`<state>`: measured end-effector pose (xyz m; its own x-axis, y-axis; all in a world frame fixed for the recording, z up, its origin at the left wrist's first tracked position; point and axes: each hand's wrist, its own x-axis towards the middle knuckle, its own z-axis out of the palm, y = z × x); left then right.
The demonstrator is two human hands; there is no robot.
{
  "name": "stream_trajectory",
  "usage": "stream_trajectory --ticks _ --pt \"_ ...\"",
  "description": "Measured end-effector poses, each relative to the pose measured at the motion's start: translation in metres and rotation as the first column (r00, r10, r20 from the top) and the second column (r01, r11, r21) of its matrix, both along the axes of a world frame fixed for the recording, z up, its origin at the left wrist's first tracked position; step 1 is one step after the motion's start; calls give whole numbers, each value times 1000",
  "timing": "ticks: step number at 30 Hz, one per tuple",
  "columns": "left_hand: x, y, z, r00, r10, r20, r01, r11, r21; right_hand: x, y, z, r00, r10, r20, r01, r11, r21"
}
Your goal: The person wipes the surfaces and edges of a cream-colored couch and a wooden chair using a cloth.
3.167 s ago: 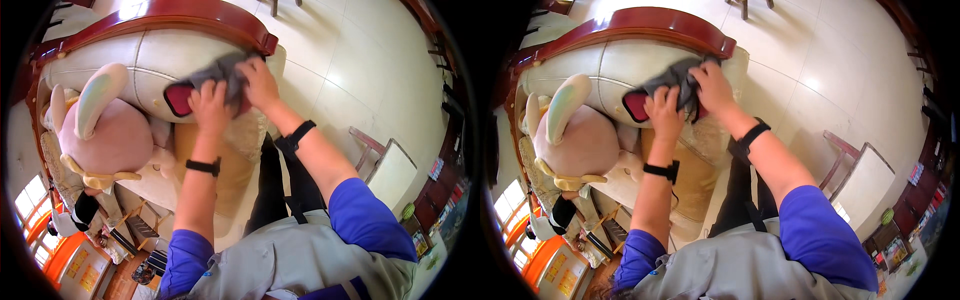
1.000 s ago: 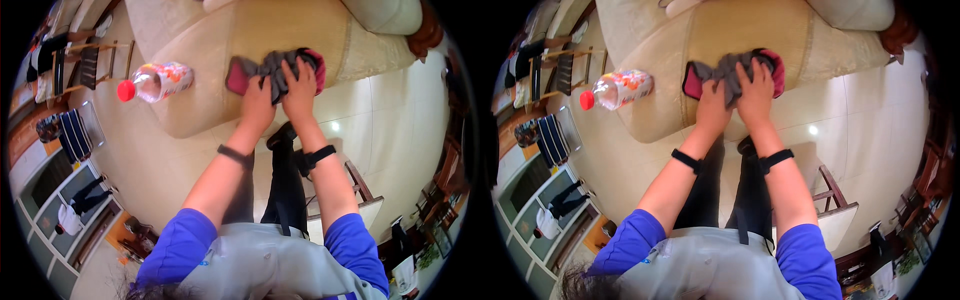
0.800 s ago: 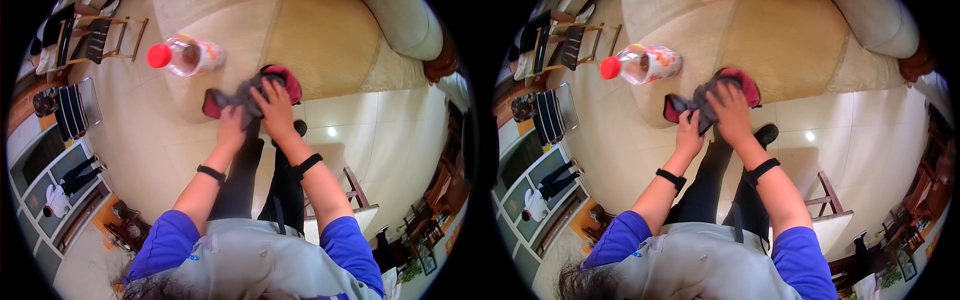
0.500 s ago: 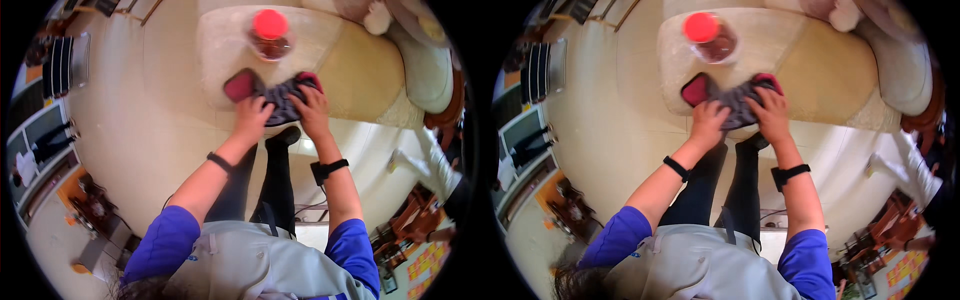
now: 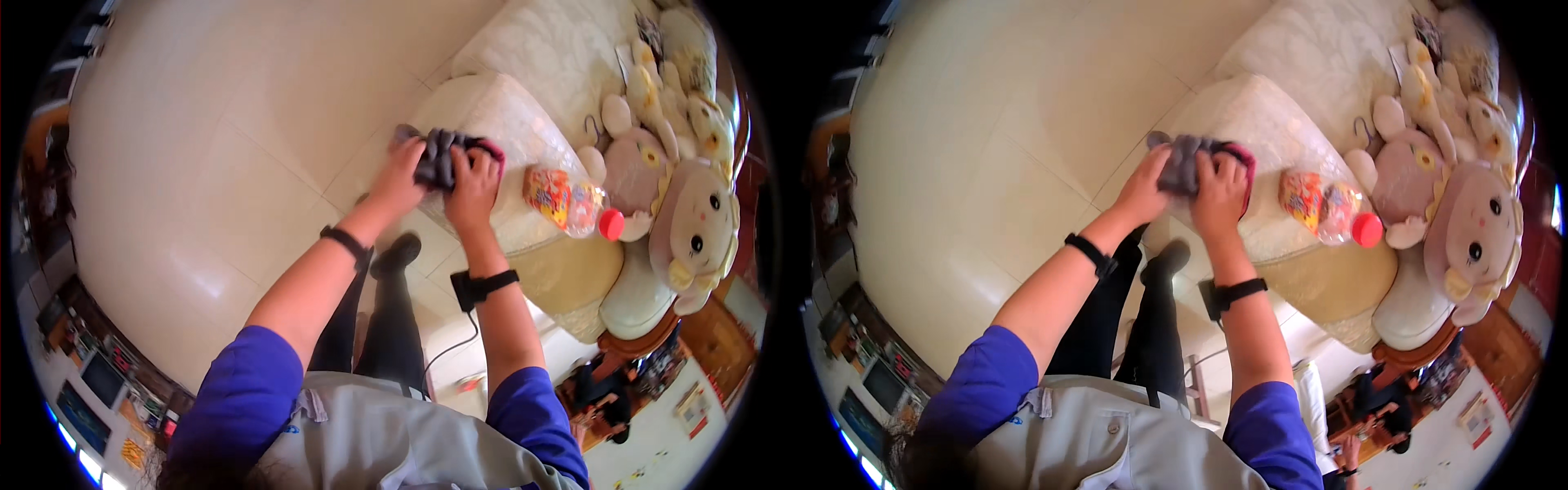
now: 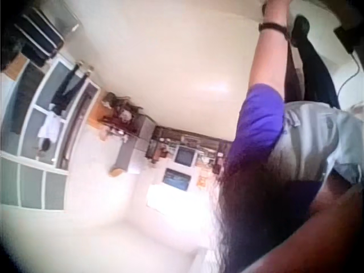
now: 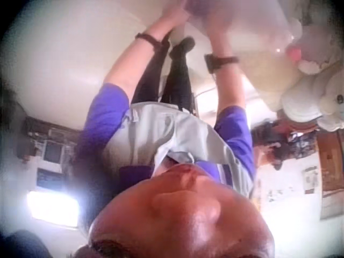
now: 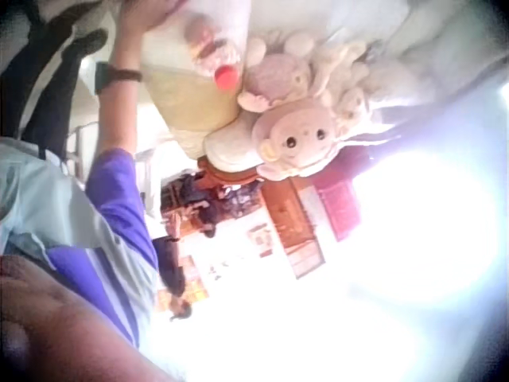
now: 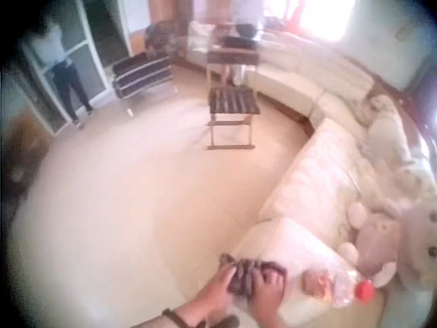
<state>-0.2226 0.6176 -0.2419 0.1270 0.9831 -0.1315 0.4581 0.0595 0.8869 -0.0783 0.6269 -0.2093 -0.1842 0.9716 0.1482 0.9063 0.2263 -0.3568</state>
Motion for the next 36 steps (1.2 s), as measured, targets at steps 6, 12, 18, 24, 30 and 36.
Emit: stream_trajectory --ticks 6,12,18,24,30,36 --pt "24 14 -24 996 59 60 -51 990 -133 -11 60 8 973 15 229 12 993 -118" --pt "17 -56 -15 1000 30 -2 -31 998 -47 -10 -10 7 963 202 178 -170 969 -179" --pt "2 -40 -25 998 24 64 -10 979 -202 -29 8 16 921 289 260 -193 921 -337" --pt "-5 22 -68 967 -7 254 159 795 -585 -40 71 -17 898 262 353 -109 911 -399" --pt "17 86 -40 927 127 353 101 822 -561 -23 155 -32 800 215 561 127 852 -508" --pt "2 63 -30 984 83 157 5 870 -494 -35 138 -27 714 371 593 -39 868 -495"
